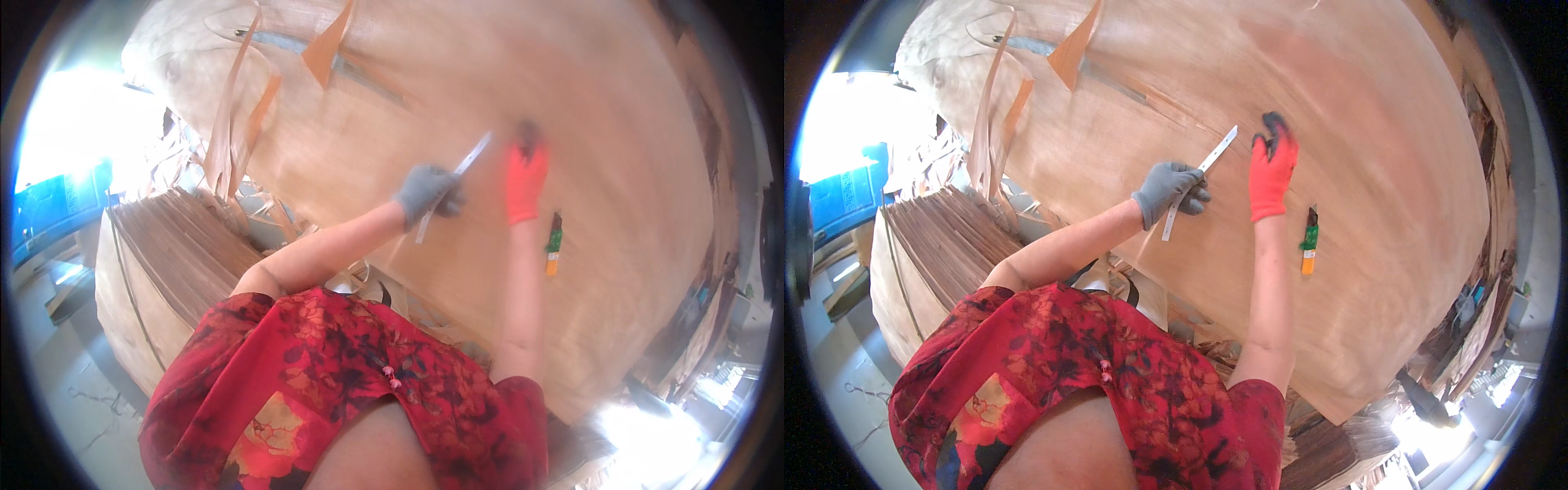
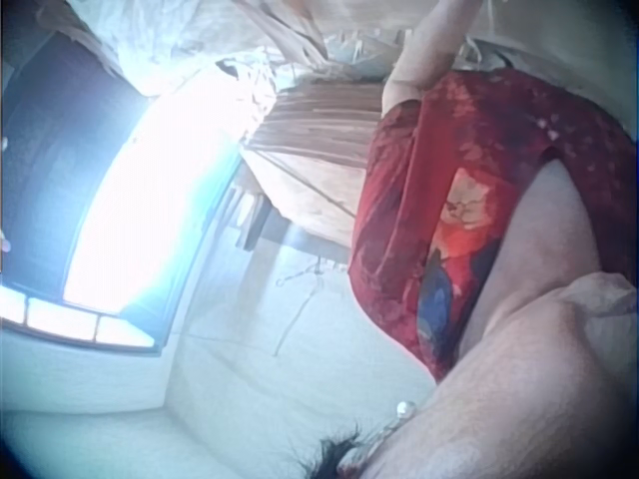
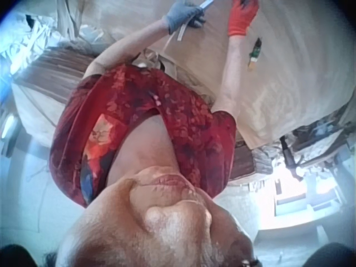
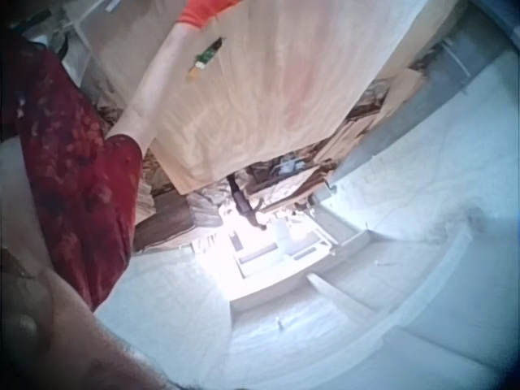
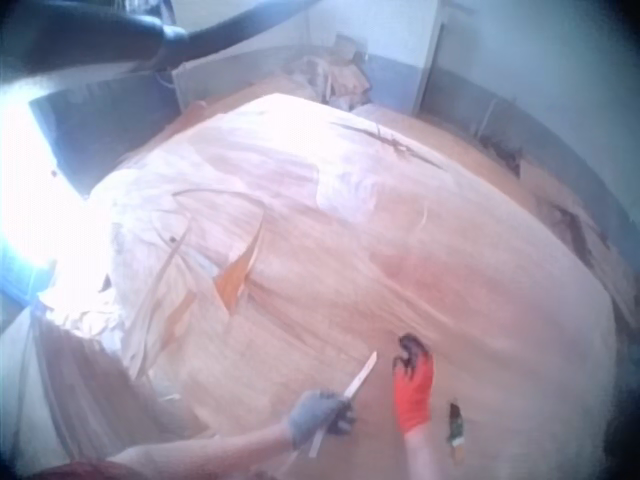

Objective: The person trims wood veneer sheets with a utility knife and applies tape to the surfaces by hand.

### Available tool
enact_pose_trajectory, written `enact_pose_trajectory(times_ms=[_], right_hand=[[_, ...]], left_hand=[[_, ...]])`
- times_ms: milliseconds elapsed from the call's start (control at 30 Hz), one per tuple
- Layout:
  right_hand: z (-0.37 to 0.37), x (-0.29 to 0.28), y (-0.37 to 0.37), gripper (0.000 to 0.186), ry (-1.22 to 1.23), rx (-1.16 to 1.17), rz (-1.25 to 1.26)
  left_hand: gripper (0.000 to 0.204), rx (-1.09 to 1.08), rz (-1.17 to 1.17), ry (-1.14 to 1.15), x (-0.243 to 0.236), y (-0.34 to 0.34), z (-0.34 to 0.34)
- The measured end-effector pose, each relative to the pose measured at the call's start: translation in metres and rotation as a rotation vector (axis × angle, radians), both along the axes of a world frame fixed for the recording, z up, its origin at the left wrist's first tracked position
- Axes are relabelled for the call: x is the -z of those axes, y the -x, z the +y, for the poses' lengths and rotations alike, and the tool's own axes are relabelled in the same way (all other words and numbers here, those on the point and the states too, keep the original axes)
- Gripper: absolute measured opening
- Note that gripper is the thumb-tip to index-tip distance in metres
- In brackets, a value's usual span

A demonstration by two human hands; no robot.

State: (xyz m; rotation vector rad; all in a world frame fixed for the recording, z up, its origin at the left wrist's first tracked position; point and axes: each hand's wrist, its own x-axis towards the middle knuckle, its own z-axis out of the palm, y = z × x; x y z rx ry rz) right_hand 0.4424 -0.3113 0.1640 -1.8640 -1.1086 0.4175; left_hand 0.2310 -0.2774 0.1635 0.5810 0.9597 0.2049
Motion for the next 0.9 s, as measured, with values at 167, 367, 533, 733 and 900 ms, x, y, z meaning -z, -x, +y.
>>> enact_pose_trajectory(times_ms=[167, 367, 533, 733, 900], right_hand=[[-0.033, 0.005, 0.018, 0.051, 0.444, -0.463, -0.777], [-0.032, 0.016, 0.018, 0.055, 0.408, -0.455, -0.722], [-0.038, 0.024, 0.002, 0.05, 0.291, -0.446, -0.613], [-0.075, -0.043, 0.042, 0.038, 0.261, -0.345, 0.472], [-0.063, -0.119, 0.13, 0.027, 0.113, -0.221, 1.175]], left_hand=[[0.025, -0.014, -0.008, 0.074, -0.007, -0.001, 0.001], [0.019, 0.458, 0.246, -0.341, -0.018, 0.025, 0.058], [0.027, 0.408, 0.106, -0.294, -0.074, 0.073, 0.065], [0.033, 0.284, -0.054, -0.371, -0.116, 0.098, 0.035], [0.03, 0.324, -0.054, -0.427, -0.135, 0.105, -0.006]])
